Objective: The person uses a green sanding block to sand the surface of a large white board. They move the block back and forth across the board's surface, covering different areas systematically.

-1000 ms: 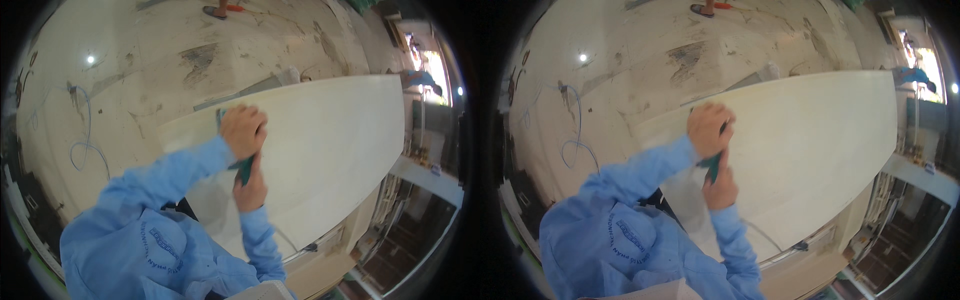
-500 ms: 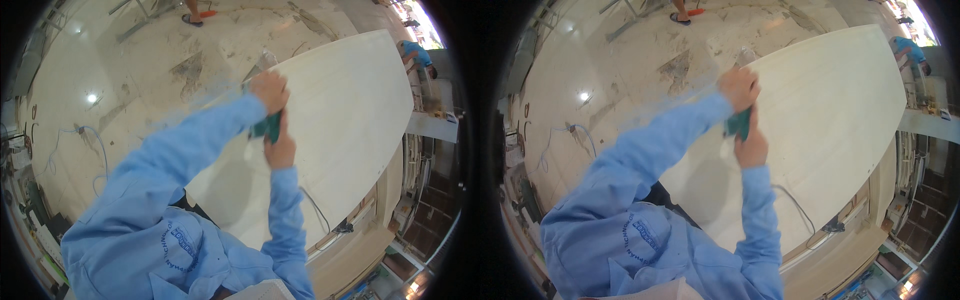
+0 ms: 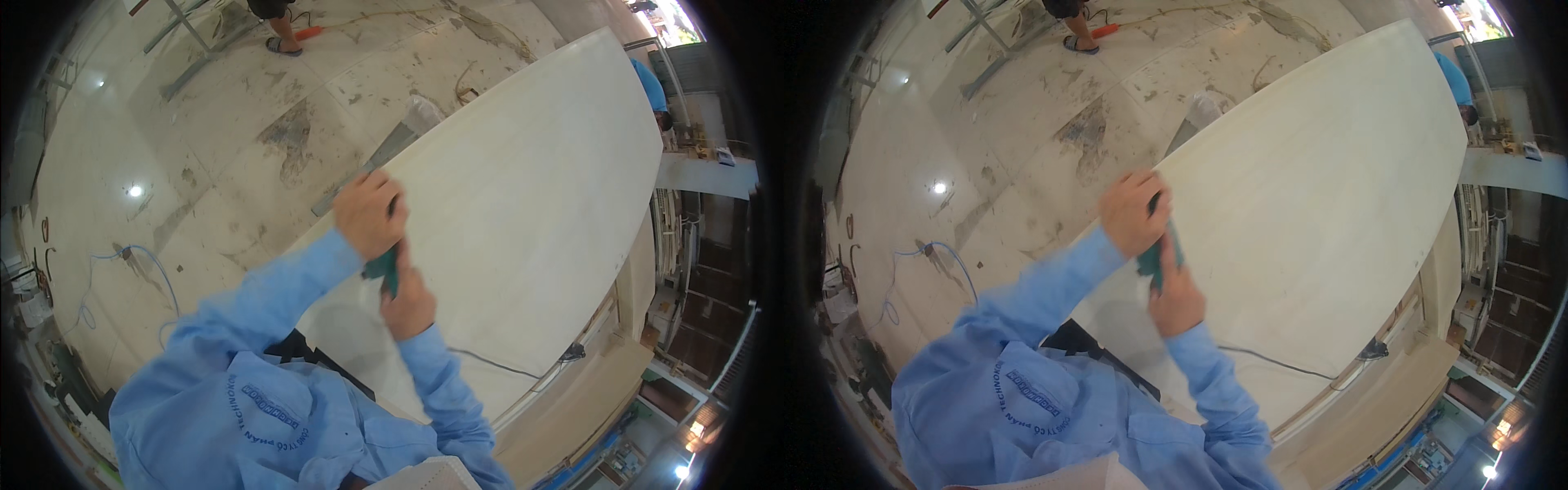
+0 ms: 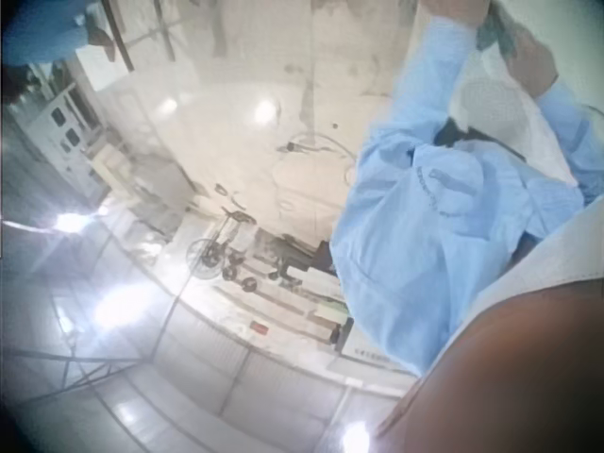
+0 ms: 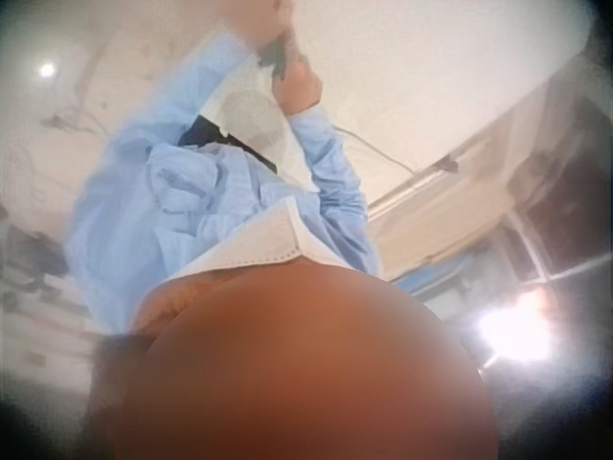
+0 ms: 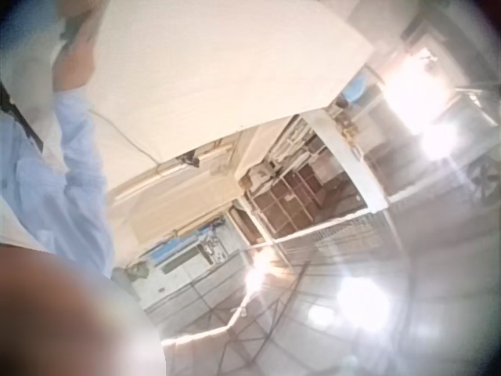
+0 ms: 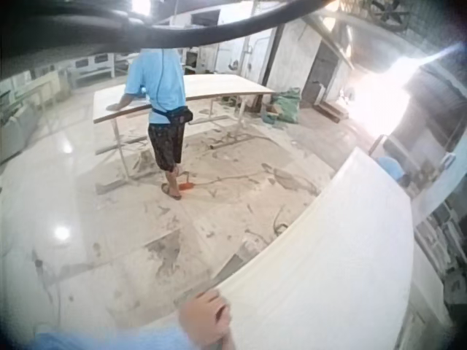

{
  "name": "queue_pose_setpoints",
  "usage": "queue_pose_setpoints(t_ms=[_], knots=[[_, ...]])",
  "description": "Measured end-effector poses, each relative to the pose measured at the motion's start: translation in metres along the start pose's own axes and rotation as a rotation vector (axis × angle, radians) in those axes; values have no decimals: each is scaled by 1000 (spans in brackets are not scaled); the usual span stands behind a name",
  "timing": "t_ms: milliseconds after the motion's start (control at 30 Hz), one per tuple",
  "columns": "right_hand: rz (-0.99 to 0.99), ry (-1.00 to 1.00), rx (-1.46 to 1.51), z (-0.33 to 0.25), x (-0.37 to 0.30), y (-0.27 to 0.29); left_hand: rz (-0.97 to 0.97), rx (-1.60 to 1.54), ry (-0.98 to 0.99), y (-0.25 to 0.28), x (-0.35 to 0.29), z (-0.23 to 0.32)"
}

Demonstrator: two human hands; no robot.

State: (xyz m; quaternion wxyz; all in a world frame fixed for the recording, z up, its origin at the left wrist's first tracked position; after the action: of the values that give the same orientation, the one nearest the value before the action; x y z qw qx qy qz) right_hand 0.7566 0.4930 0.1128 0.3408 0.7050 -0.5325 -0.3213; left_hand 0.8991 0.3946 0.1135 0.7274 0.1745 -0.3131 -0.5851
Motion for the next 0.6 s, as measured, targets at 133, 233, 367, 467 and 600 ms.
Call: queue_pose_setpoints(t_ms=[133,233,367,467,600], knots=[[88,-16,-91,51,110,45,-97,71,-24,-73,118,17],[204,-54,-166,82,186,74,-239,113,-53,-118,203,35],[296,-76,-101,91,203,86,-307,191,-168,-142,233,54],[228,-165,-59,75,150,67,-353,218,-198,-131,187,53],[239,-155,28,21,47,21,-377,224,-243,-75,80,37]])
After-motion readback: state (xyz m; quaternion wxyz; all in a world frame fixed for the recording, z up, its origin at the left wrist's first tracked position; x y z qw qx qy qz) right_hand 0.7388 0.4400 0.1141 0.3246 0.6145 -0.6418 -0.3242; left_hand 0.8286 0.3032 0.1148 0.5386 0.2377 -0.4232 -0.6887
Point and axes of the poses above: each hand's wrist, its own x-axis towards the middle knuckle, its own y-axis out of the back of the hand, z = x × y, the point moved 4 cm from there along x, towards the middle knuckle, and after that the axes turned 1 degree about x, right-handed, at the moved point
